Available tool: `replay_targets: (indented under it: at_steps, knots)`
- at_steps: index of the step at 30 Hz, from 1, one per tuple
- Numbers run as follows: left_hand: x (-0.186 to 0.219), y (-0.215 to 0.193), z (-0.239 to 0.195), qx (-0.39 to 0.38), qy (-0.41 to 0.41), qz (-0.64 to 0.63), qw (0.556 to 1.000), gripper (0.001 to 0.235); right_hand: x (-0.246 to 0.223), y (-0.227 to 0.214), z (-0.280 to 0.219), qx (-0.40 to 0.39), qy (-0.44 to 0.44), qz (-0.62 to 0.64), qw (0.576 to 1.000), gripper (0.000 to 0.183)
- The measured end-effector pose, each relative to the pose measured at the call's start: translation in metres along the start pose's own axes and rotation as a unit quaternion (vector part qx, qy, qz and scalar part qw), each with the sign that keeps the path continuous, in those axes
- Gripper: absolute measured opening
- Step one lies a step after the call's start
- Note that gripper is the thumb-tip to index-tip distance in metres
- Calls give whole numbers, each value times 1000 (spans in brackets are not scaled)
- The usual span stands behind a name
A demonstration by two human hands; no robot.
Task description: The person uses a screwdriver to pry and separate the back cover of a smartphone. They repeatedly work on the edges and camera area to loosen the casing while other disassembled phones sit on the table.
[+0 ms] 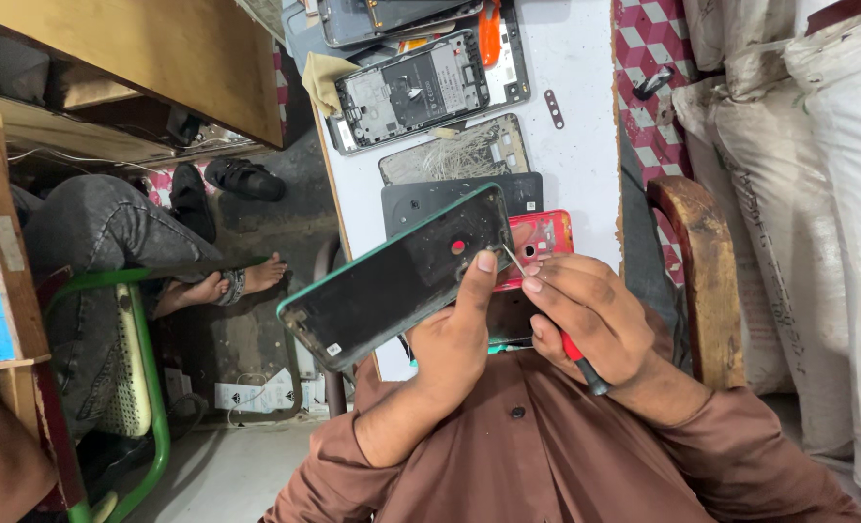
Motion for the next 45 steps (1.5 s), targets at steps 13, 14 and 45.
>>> replay_targets:
  at_steps: [13,14,45]
  knots:
    - [25,19,1,-112,16,-3,994,30,-9,2,2,1,-36,-77,996,32]
    - [23,18,1,-104,22,4,994,30,-9,3,2,1,-39,-82,996,33]
    - [-11,6,2,-38,85,32,995,15,-7,-1,15,-29,88,-82,992,25]
Point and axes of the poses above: each hand's wrist, its own z-axis towards the middle knuckle, its own y-axis out of the palm, x = y × z, the point moved 7 cm from there along z, towards the middle knuckle, and after that the axes turned 15 degrees about x, right-handed, at the moved point
